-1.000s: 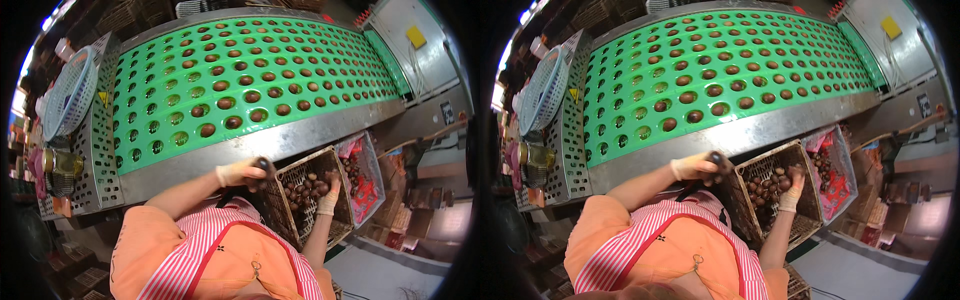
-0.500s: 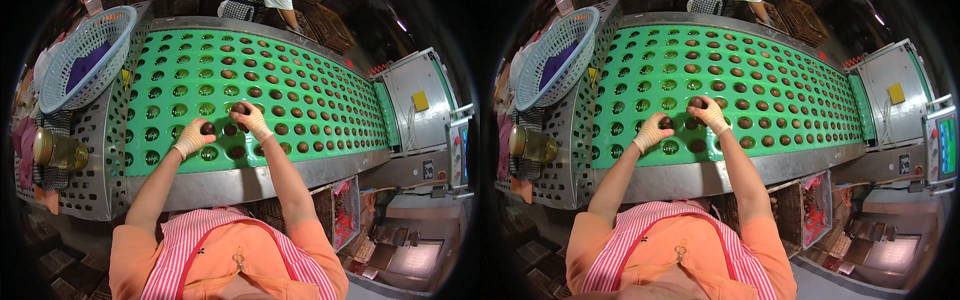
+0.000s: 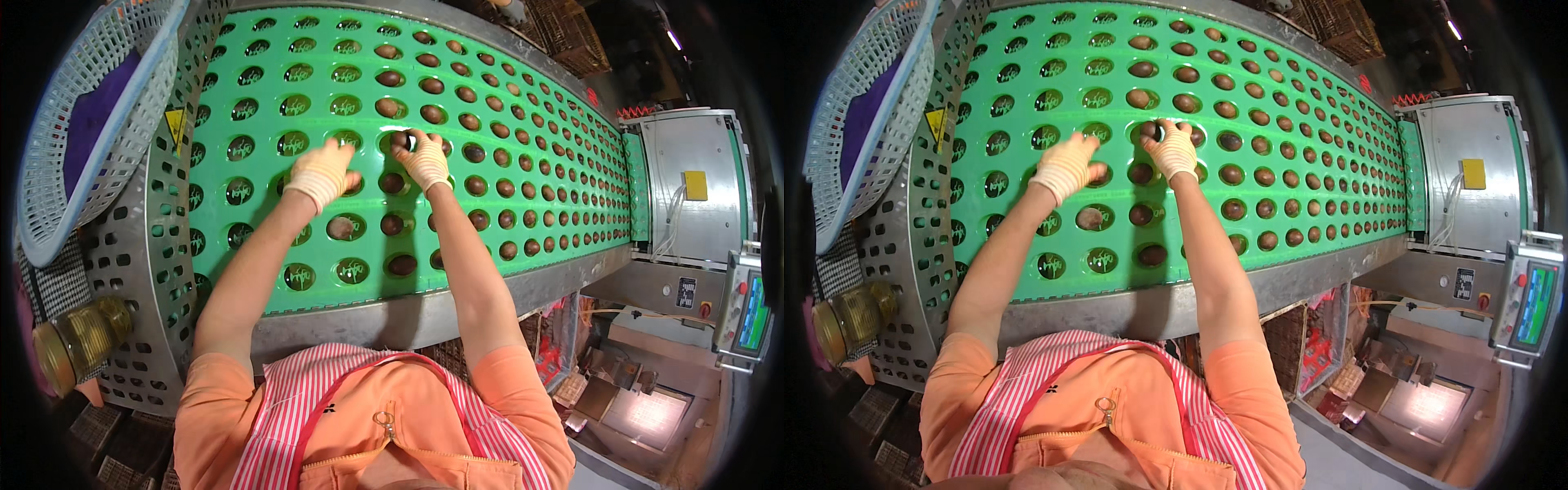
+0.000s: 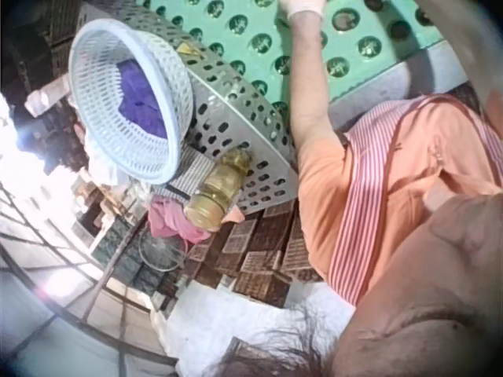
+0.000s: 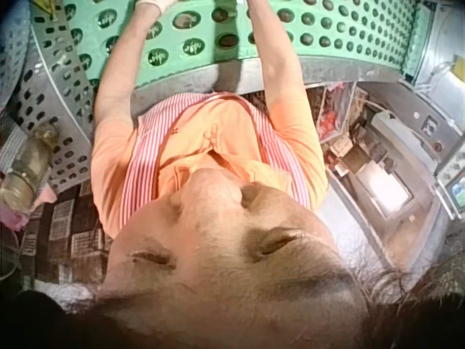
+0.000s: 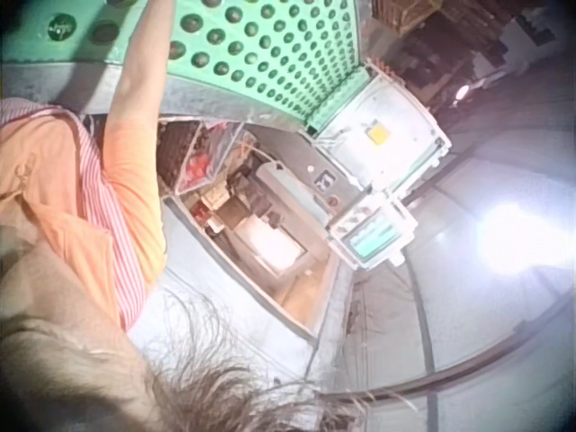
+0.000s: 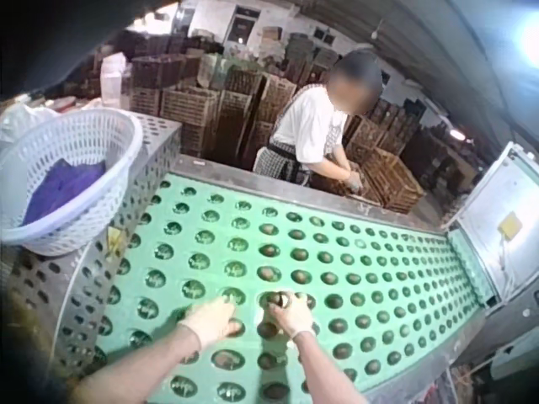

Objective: The person sorts brown round objects, likely chestnuts, from a large basket onto a green sorting conveyor belt and into other containers.

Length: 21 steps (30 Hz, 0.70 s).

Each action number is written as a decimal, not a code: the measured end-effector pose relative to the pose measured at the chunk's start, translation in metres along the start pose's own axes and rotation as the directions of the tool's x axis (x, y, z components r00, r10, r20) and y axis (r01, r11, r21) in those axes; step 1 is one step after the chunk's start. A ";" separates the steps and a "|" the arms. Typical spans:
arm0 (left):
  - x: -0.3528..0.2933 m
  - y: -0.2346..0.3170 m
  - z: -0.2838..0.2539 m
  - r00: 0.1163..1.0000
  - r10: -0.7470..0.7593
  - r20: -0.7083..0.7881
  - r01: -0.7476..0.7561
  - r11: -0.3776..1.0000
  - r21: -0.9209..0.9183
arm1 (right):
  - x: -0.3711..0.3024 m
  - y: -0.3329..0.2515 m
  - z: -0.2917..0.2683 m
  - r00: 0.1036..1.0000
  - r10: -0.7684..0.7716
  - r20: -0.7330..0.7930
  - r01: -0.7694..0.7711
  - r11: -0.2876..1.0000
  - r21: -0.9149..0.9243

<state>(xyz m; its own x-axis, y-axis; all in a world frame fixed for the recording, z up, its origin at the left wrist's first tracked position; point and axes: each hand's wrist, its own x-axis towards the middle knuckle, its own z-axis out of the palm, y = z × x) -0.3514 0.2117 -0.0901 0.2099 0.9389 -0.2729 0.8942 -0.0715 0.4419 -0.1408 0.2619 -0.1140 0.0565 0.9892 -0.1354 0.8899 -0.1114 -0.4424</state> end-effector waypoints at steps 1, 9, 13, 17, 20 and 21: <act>0.009 -0.003 0.001 0.996 0.016 -0.087 -0.018 1.000 -0.013 | -0.001 0.004 0.002 1.000 0.004 -0.028 -0.004 1.000 0.012; 0.051 -0.033 0.057 0.897 0.332 -0.291 -0.276 0.936 0.216 | -0.082 0.011 -0.035 0.986 -0.065 0.156 -0.080 0.632 0.771; 0.020 -0.025 0.044 0.884 0.286 -0.370 -0.312 0.950 -0.012 | -0.167 -0.007 -0.007 0.839 -0.540 0.073 0.434 0.744 0.508; -0.033 -0.008 0.055 0.932 0.244 -0.267 -0.296 0.939 -0.177 | -0.223 0.010 0.058 0.777 -0.618 0.118 0.623 0.782 -0.008; -0.069 0.001 0.064 0.958 0.279 -0.057 -0.276 0.959 0.062 | -0.236 0.010 0.057 0.830 -0.555 -0.052 0.557 0.823 0.110; -0.074 -0.005 0.072 0.934 0.336 -0.122 -0.334 0.942 0.037 | -0.237 0.009 0.053 0.844 -0.531 -0.080 0.535 0.821 0.200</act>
<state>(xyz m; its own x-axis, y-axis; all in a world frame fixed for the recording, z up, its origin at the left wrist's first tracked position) -0.3432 0.1183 -0.1332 0.4483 0.8939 -0.0020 0.7866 -0.3934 0.4760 -0.1705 0.0211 -0.1332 -0.3884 0.9013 0.1916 0.6701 0.4190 -0.6127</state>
